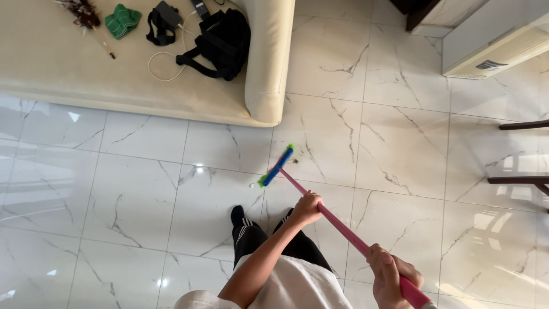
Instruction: Sweep the floor in the hotel room using a broom.
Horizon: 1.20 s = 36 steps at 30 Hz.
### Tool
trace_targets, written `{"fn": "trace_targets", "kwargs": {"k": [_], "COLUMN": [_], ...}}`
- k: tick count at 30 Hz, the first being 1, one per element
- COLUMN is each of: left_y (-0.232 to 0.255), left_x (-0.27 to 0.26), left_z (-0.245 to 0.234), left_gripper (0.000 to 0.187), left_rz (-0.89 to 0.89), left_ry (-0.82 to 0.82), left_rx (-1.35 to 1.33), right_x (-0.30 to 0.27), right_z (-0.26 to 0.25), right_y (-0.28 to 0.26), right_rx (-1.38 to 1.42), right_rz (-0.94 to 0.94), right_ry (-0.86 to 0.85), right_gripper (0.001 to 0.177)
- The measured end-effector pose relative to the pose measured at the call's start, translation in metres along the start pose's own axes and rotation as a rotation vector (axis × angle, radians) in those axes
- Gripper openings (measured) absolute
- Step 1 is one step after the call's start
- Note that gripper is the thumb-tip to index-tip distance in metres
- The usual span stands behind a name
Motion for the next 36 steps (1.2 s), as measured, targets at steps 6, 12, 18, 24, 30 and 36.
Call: {"fn": "trace_targets", "kwargs": {"k": [6,12,18,24,30,36], "left_y": [-0.030,-0.149,-0.092,-0.024,-0.014,-0.116], "left_x": [-0.039,-0.083,-0.057,-0.046,-0.090,-0.167], "left_z": [-0.055,-0.018,0.025,0.000,-0.046,-0.066], "left_gripper": [0.010,0.007,0.007,0.012,0.013,0.010], "left_rz": [-0.137,-0.201,-0.230,-0.141,-0.199,-0.353], "left_ry": [0.021,0.082,0.080,0.163,0.218,0.360], "left_rx": [0.040,0.166,-0.020,-0.098,-0.066,-0.028], "right_x": [-0.001,0.006,0.013,0.001,-0.011,-0.010], "right_z": [0.016,0.066,0.095,0.080,0.091,0.139], "right_y": [0.054,0.086,-0.009,-0.022,-0.036,0.032], "right_rx": [0.099,-0.063,-0.243,-0.447,-0.196,-0.207], "right_rz": [-0.115,0.064,-0.119,0.044,-0.105,0.138], "right_ry": [-0.165,-0.358,-0.333,-0.443,-0.512,-0.549], "right_gripper": [0.046,0.041,0.017,0.029,0.038,0.031]}}
Point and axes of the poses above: each hand's wrist, its own x-axis towards the middle knuckle, its own z-axis out of the palm, y = z × x, the point moved 4 cm from there along x, towards the middle knuckle, and after that the axes turned 12 degrees about z, right-handed, at the moved point
